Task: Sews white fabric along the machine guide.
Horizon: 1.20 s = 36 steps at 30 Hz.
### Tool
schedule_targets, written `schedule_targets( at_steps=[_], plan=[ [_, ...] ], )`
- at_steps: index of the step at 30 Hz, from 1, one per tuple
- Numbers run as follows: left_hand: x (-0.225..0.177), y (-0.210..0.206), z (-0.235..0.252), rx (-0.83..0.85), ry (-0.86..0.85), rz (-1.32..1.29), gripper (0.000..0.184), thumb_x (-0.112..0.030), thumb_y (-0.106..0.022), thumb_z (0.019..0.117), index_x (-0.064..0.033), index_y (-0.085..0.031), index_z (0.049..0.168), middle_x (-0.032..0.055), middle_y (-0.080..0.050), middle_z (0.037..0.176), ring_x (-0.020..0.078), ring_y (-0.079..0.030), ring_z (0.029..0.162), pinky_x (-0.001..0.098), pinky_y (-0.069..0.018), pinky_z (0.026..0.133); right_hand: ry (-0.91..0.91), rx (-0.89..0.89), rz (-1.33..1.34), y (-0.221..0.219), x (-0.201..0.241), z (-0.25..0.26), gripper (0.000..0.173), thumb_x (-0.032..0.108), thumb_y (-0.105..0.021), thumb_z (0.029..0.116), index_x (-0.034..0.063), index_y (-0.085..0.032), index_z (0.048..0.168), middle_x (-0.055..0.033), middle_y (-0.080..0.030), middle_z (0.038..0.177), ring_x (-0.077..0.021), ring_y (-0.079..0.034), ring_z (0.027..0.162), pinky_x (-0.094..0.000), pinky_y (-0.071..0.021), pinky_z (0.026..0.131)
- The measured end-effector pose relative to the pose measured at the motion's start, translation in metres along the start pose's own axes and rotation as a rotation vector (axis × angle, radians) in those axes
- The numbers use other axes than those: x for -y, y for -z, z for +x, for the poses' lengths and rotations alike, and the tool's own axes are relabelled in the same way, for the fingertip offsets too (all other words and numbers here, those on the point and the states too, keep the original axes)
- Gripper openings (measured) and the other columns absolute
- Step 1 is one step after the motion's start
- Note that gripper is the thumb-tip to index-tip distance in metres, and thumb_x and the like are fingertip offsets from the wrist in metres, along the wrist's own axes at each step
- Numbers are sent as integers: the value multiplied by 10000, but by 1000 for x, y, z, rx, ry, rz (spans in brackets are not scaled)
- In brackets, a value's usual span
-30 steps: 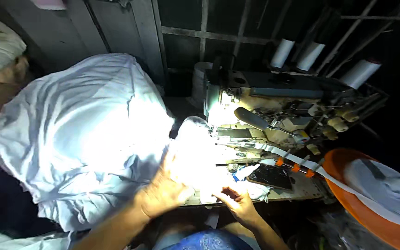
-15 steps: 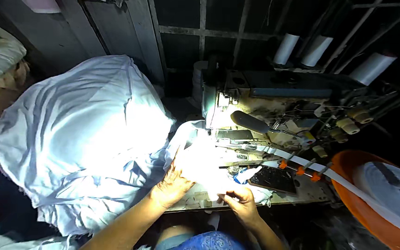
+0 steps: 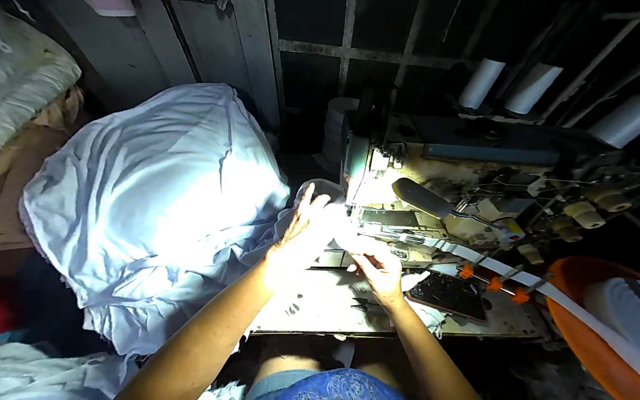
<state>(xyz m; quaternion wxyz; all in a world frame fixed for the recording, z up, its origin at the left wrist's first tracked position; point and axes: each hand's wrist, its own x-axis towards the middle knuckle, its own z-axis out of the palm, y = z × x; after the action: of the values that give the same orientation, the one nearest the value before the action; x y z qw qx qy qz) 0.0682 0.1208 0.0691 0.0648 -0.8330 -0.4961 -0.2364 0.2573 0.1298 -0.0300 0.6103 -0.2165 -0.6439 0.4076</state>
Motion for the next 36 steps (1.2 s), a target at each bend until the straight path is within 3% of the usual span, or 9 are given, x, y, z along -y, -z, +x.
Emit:
schedule_targets(
  at_steps=[5, 8, 13, 15, 21, 26, 29, 32, 36],
  plan=[
    [-25, -4, -31, -15, -97, -35, 320, -176, -579, 951, -12, -718, 1188, 235, -703, 1201, 439, -649, 1173, 612, -467, 1029, 30, -2, -91, 1, -3, 5, 124, -15, -650, 926, -79, -724, 1002, -73, -737, 951, -10, -645, 625, -179, -575, 564],
    [-31, -6, -38, 86, 43, -41, 370, -202, -547, 1000, 30, -685, 1253, 285, -662, 1270, 494, -588, 1250, 644, -401, 1085, 38, -4, -145, -2, 0, 6, 156, -4, -648, 933, -83, -729, 1040, -104, -742, 996, -27, -659, 652, -189, -582, 583],
    [-24, -26, -26, -17, -4, 17, 309, -241, -507, 1008, -34, -719, 1093, 205, -705, 1100, 421, -665, 1075, 621, -508, 910, 91, -4, -337, -2, 8, 1, 204, 42, -637, 950, -41, -757, 1094, -139, -749, 1073, -125, -719, 866, -293, -609, 803],
    [-23, -31, -22, -57, 1, 26, 371, -277, -454, 1024, -28, -724, 1079, 205, -705, 1098, 419, -664, 1067, 617, -504, 910, 172, 0, -412, -1, 11, -6, 218, 56, -642, 944, -49, -757, 1095, -160, -756, 1109, -204, -722, 1055, -362, -566, 981],
    [-4, -45, -34, -70, 84, 23, 544, -431, -390, 1048, -12, -730, 1113, 238, -709, 1090, 478, -655, 1074, 684, -459, 943, 287, 127, -677, 11, 18, -63, 144, 55, -659, 901, -25, -771, 941, -165, -756, 1022, -233, -742, 944, -330, -606, 822],
    [11, -47, -68, -100, 146, -16, 599, -383, -452, 953, 142, -638, 1174, 395, -567, 1309, 614, -468, 1299, 711, -296, 1111, 147, 319, -911, 29, 15, -97, 132, 106, -671, 947, 61, -787, 991, -106, -741, 1050, -275, -688, 1068, -449, -539, 936],
    [16, -40, -91, -339, 198, -36, 711, -407, -509, 930, 196, -531, 1306, 407, -481, 1427, 592, -403, 1382, 651, -249, 1172, 167, 229, -958, 33, 6, -99, 137, 66, -659, 933, 75, -792, 964, -86, -753, 1026, -249, -709, 1014, -421, -566, 881],
    [15, -19, -113, -220, 475, -64, 734, -309, -546, 922, 130, -387, 1489, 357, -390, 1535, 535, -374, 1432, 619, -276, 1185, 184, 164, -1031, 30, -2, -92, 145, 66, -666, 902, 92, -798, 954, -67, -758, 1015, -239, -719, 975, -406, -584, 834],
    [34, -17, -132, -90, 435, -20, 246, -29, -526, 932, 135, -660, 1056, 329, -651, 1165, 512, -595, 1187, 649, -412, 1035, 194, 129, -1051, 23, -8, -89, 158, 82, -653, 905, 83, -803, 955, -86, -753, 1030, -273, -717, 1006, -437, -585, 853]
  ],
)
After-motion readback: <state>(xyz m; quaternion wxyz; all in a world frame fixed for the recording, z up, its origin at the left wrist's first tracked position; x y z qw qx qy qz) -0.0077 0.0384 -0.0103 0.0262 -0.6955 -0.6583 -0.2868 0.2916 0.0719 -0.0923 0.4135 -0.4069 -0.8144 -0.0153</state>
